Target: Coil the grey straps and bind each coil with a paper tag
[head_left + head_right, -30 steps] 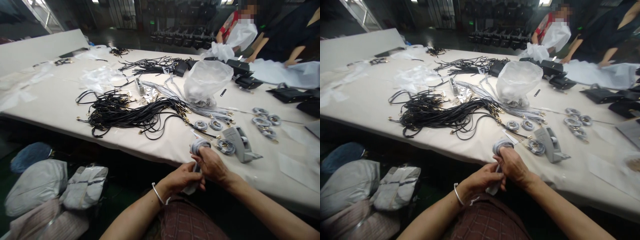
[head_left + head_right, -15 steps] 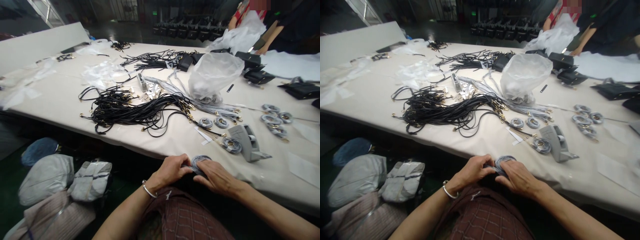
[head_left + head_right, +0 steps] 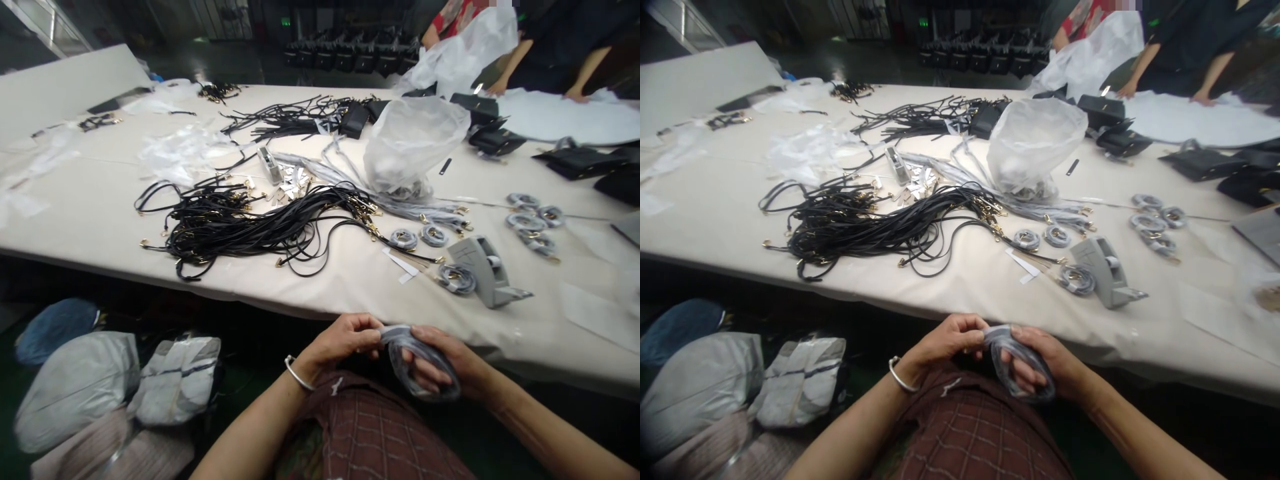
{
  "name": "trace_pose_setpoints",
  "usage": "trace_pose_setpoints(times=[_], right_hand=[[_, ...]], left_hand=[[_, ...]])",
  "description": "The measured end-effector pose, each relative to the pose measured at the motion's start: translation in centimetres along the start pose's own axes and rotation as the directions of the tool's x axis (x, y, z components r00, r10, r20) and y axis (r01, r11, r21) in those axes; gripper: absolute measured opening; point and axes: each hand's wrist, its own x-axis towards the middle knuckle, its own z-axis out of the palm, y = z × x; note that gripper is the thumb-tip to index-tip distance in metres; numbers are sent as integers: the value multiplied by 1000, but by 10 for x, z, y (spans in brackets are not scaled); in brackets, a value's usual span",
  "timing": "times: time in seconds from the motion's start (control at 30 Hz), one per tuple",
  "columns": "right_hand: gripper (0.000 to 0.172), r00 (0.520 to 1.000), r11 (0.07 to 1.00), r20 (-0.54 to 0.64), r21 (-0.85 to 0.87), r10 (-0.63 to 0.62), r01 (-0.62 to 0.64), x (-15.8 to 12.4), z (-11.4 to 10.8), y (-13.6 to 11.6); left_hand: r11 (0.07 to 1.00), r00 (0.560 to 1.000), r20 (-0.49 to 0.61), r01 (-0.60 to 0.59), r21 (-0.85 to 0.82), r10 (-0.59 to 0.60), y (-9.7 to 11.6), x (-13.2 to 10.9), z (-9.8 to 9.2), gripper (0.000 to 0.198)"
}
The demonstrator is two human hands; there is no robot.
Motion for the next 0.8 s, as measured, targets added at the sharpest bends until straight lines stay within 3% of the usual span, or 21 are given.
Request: trace_pose_setpoints(times=[0.1,0.2,0.43,0.57,0.7,0.8], right_hand=[[53,999,982,30,189,22,-28,0,-3,6],[59,999,964,30,262,27,-34,1,-7,12],[69,997,932,-8,354,83,-75,-2,-20,31],[80,994,909,-31,407,106,-84,-4,-23,47],[80,989,889,-72,449,132,-86,-4,-25,59],[77,984,867,-102,493,143,-75,-3,-24,60]], left_hand=[[952,997,22,77,-297,-73,-18,3,9,50],[893,985,116,164,-419,-127,-30,6,15,57],[914,955,242,245,-324,-170,-33,18,9,53],[877,891,387,368,-308,-238,-46,32,5,64],[863,831,480,438,-252,-281,-59,43,7,66],[862,847,460,424,-278,-268,-61,46,13,62]])
